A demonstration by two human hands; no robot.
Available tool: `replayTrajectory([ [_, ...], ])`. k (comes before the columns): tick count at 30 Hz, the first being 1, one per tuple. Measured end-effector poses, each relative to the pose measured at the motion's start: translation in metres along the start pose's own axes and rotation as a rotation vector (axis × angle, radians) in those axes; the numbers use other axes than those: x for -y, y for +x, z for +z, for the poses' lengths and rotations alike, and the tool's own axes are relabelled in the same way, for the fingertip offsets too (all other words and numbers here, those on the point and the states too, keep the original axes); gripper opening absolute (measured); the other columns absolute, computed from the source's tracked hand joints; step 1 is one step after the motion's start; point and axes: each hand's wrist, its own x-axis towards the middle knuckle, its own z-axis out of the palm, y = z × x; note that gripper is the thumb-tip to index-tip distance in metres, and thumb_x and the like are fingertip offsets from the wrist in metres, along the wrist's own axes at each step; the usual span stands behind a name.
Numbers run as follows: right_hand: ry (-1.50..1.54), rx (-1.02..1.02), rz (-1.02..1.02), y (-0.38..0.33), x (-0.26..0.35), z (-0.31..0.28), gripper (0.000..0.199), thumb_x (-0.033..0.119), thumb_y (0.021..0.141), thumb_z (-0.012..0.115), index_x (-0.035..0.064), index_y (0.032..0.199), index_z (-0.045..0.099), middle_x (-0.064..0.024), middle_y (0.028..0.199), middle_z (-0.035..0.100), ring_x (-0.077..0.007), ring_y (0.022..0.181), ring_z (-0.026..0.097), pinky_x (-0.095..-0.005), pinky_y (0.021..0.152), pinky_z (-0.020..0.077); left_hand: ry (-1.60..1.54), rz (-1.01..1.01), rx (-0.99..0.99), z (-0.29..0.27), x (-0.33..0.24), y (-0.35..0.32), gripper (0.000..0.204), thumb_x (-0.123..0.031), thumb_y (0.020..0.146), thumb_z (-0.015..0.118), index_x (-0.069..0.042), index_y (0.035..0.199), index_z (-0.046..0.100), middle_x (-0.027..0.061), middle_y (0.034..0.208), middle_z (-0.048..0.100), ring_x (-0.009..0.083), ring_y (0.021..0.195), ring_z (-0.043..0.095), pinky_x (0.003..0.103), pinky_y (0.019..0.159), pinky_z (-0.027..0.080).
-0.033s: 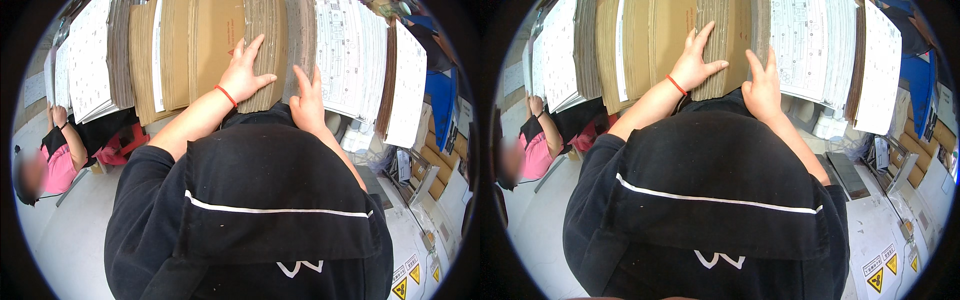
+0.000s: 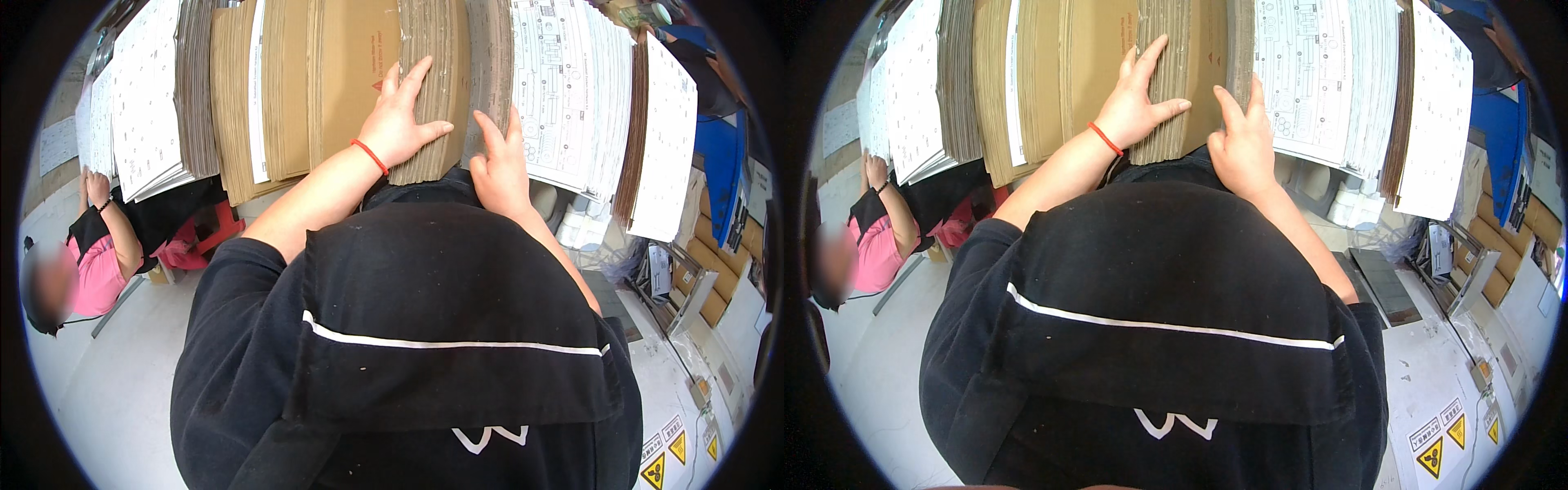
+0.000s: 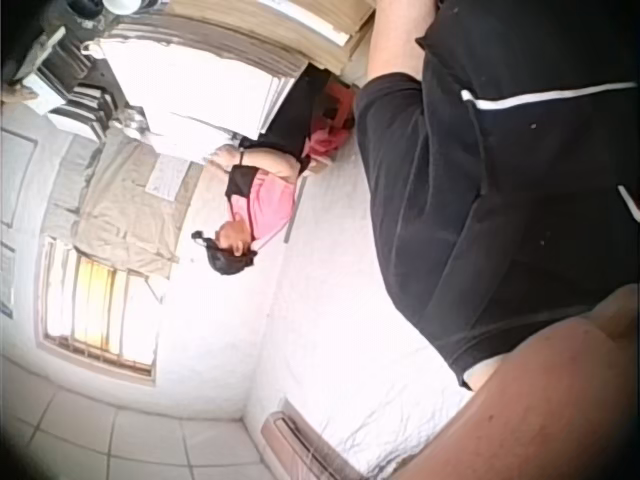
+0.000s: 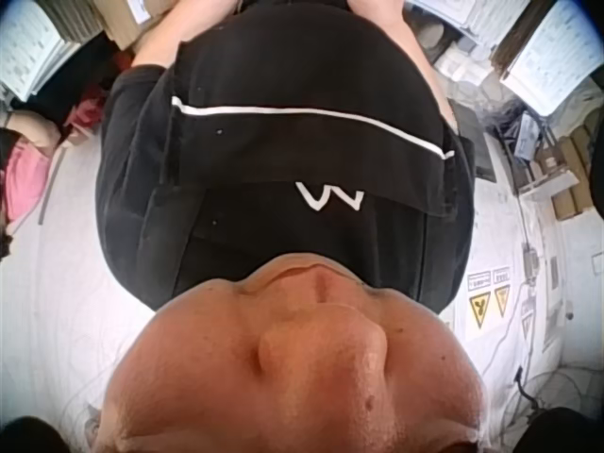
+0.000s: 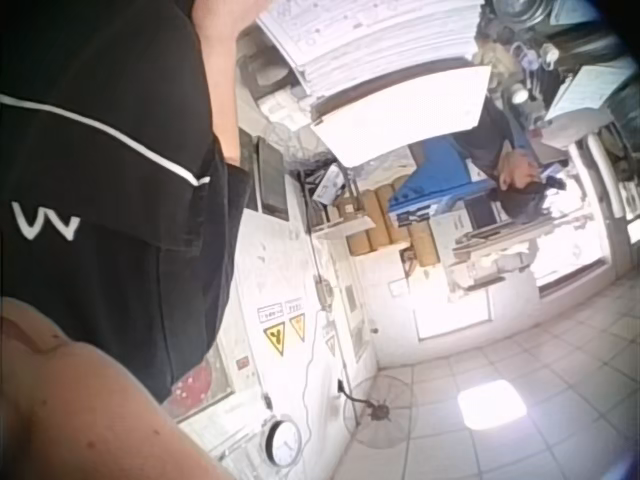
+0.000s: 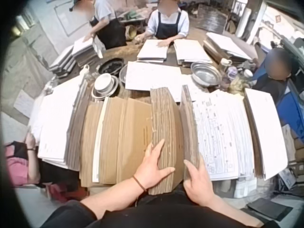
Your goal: The person repeatedly lifts stacks of flat cardboard sheets and places them onto a growing pile on the table. They align the edges and adjust the stack multiple times while another person works nearby.
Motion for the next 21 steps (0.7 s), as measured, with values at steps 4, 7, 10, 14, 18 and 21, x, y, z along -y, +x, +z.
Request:
replayTrajectory([
  [4,-0.054,0.051,0.019,0.004,0.026,-0.004,0.080,0.040,0.074,0.087,0.0103,0.141,0.056,-0.0349,0.157,0.027,-0.0493,0.134,0.048,-0.0515,0.106,0.0454,-0.001,-0.015,0.004,0.002,-0.001,0.000,0.103,-0.026,0.078,0.088,-0.018,0.160,0.027,0.0347,0.158,0.025,0.0483,0.153,0.018,0.053,0.121,0.031],
  [7,-0.058,0.047,0.021,0.004,0.025,-0.004,0.086,0.045,0.069,0.090,0.0097,0.140,0.057,-0.0356,0.157,0.028,-0.0492,0.133,0.049,-0.0520,0.106,0.0460,-0.020,0.002,0.009,0.002,0.002,0.000,0.102,-0.026,0.078,0.088,-0.018,0.160,0.027,0.0347,0.158,0.026,0.0481,0.153,0.018,0.053,0.121,0.030],
  [10,-0.042,0.019,0.008,0.003,0.020,-0.003,0.088,0.046,0.067,0.092,0.0095,0.139,0.057,-0.0361,0.156,0.028,-0.0496,0.133,0.049,-0.0526,0.105,0.0461,-0.038,0.031,0.015,0.001,0.007,0.001,0.102,-0.026,0.079,0.088,-0.018,0.160,0.027,0.0349,0.158,0.025,0.0481,0.153,0.017,0.053,0.121,0.030],
  [14,-0.033,0.009,-0.002,0.003,0.019,-0.003,0.089,0.045,0.066,0.093,0.0094,0.139,0.057,-0.0361,0.155,0.029,-0.0499,0.133,0.048,-0.0530,0.105,0.0460,-0.037,0.020,0.021,0.000,0.006,0.000,0.103,-0.026,0.079,0.088,-0.019,0.161,0.026,0.0353,0.159,0.024,0.0482,0.153,0.016,0.053,0.122,0.029],
  [18,-0.026,0.032,0.023,0.002,0.020,-0.006,0.089,0.044,0.067,0.092,0.0095,0.140,0.056,-0.0360,0.156,0.029,-0.0500,0.135,0.047,-0.0531,0.106,0.0455,-0.053,0.030,0.017,0.000,0.007,-0.001,0.104,-0.026,0.079,0.088,-0.020,0.161,0.025,0.0352,0.159,0.023,0.0480,0.154,0.015,0.054,0.122,0.028],
  [21,-0.018,0.033,0.023,0.002,0.020,-0.006,0.087,0.042,0.068,0.092,0.0097,0.140,0.056,-0.0358,0.156,0.029,-0.0500,0.136,0.046,-0.0532,0.106,0.0452,-0.046,0.009,0.021,0.001,0.008,-0.001,0.104,-0.026,0.079,0.088,-0.020,0.161,0.025,0.0348,0.160,0.023,0.0479,0.154,0.014,0.054,0.122,0.028],
])
